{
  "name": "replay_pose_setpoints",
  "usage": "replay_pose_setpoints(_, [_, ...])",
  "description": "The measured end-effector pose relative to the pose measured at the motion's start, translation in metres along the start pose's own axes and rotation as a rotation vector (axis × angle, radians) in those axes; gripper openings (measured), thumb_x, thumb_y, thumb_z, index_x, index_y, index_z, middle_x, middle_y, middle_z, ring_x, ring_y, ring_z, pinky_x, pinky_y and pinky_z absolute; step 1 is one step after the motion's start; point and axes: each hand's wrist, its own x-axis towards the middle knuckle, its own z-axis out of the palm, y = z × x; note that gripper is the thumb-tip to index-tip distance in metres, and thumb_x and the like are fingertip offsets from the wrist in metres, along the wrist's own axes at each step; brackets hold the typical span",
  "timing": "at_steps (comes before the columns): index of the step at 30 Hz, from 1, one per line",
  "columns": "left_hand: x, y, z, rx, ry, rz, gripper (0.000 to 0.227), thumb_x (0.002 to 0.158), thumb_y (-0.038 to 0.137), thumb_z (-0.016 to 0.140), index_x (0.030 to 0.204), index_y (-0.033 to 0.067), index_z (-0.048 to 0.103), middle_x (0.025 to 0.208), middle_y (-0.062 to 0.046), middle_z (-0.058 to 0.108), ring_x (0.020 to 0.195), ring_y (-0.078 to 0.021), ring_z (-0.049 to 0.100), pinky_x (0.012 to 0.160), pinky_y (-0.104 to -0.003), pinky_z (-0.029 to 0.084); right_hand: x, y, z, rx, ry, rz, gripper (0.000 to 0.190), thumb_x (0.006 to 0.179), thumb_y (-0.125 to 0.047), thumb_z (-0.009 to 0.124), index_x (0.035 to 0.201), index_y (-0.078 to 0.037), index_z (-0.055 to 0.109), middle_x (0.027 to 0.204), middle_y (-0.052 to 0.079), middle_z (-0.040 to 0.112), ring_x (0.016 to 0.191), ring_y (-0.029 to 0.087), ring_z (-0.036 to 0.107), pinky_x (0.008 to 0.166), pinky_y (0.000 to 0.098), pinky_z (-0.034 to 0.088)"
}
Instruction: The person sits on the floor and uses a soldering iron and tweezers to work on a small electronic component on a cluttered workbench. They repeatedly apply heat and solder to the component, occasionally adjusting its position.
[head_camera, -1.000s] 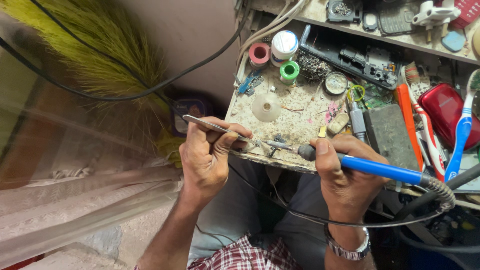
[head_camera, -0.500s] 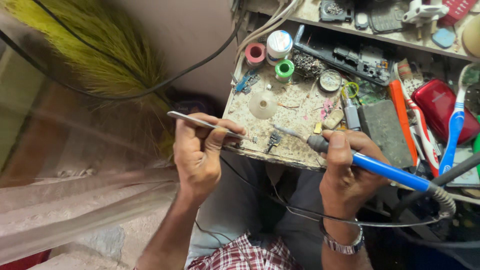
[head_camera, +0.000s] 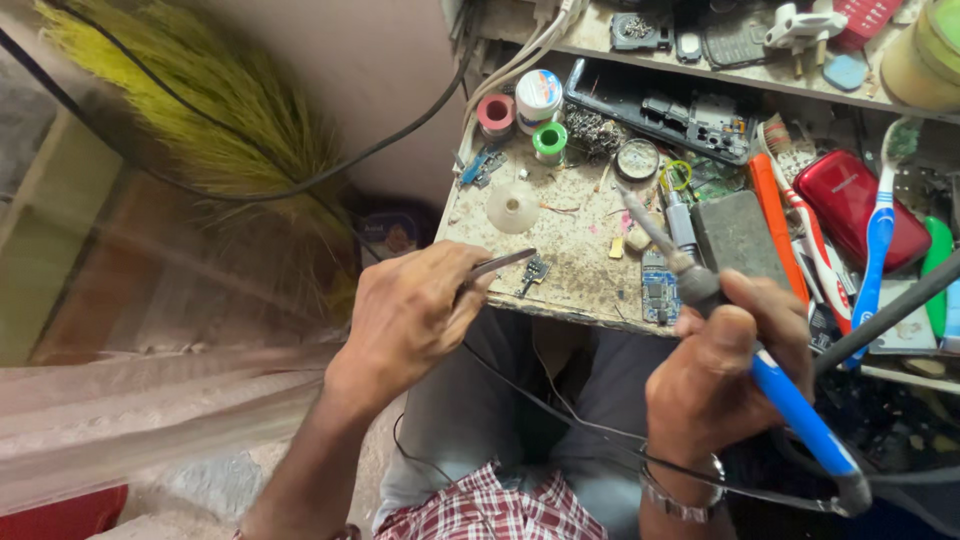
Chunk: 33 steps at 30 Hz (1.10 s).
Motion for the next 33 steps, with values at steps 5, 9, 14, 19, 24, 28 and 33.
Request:
replay_pose_setpoints(5, [0.006,-0.001,0.002,0.012,-0.012,0.065,0.018,0.091,0.02,0.075,0.105,0.0088,0.072,0.093,-0.009,0.073,0.079,-0.0298,0.07,0.066,-0.041,0.054,-0.003,0.004,-0.017,0.01,0.022,0.047,0.046,0.114,-0.039,0.071,0.116,0.005,0.063,0.109,0.011,0.058,0.078,0.013,0.052,0.062,0.0232,0.045])
replay_pose_setpoints(9, [0.01,-0.005,0.002,-0.023,-0.046,0.079,0.018,0.089,0.018,0.074,0.105,0.0096,0.073,0.096,-0.008,0.074,0.082,-0.0293,0.071,0.068,-0.041,0.055,-0.011,0.001,-0.024,-0.058,0.014,0.06,0.047,0.112,-0.041,0.069,0.116,0.005,0.063,0.103,0.011,0.059,0.072,0.014,0.054,0.062,0.0222,0.043])
replay_pose_setpoints(14, [0.001,-0.007,-0.009,-0.091,-0.025,0.003,0.022,0.086,0.011,0.073,0.108,0.008,0.073,0.092,-0.008,0.073,0.079,-0.0263,0.072,0.067,-0.038,0.055,-0.014,-0.008,-0.026,-0.126,-0.001,0.021,0.047,0.11,-0.043,0.066,0.116,0.003,0.061,0.107,0.011,0.059,0.072,0.013,0.052,0.06,0.0217,0.043])
replay_pose_setpoints(19, [-0.018,-0.009,-0.015,-0.241,0.126,-0.106,0.016,0.095,0.011,0.072,0.11,0.0058,0.071,0.089,-0.007,0.071,0.074,-0.0186,0.07,0.064,-0.031,0.054,-0.017,-0.009,-0.022,-0.116,-0.056,0.017,0.047,0.112,-0.043,0.066,0.119,0.003,0.061,0.101,0.011,0.059,0.074,0.014,0.054,0.064,0.0236,0.044])
replay_pose_setpoints(24, [-0.04,-0.009,-0.01,-0.422,0.145,-0.284,0.017,0.098,0.017,0.07,0.11,0.005,0.073,0.076,-0.002,0.066,0.062,-0.0095,0.059,0.056,-0.026,0.047,-0.023,-0.009,-0.018,-0.163,-0.144,-0.009,0.04,0.114,-0.038,0.065,0.123,0.0,0.062,0.1,0.01,0.06,0.077,0.015,0.057,0.07,0.0245,0.048])
replay_pose_setpoints(28, [-0.056,-0.012,-0.005,-0.509,0.124,-0.298,0.022,0.098,0.019,0.07,0.114,0.004,0.07,0.079,-0.002,0.066,0.065,-0.009,0.057,0.057,-0.026,0.047,-0.028,-0.01,-0.017,-0.204,-0.208,-0.033,0.034,0.114,-0.031,0.066,0.124,0.001,0.061,0.104,0.01,0.061,0.082,0.016,0.06,0.074,0.0258,0.051])
replay_pose_setpoints(33, [-0.065,-0.013,-0.005,-0.512,0.096,-0.334,0.025,0.097,0.02,0.071,0.116,0.0041,0.068,0.083,-0.003,0.067,0.068,-0.0112,0.061,0.059,-0.027,0.049,-0.036,-0.007,-0.017,-0.296,-0.23,-0.069,0.032,0.111,-0.028,0.068,0.123,0.001,0.06,0.112,0.014,0.061,0.098,0.021,0.06,0.072,0.0265,0.056])
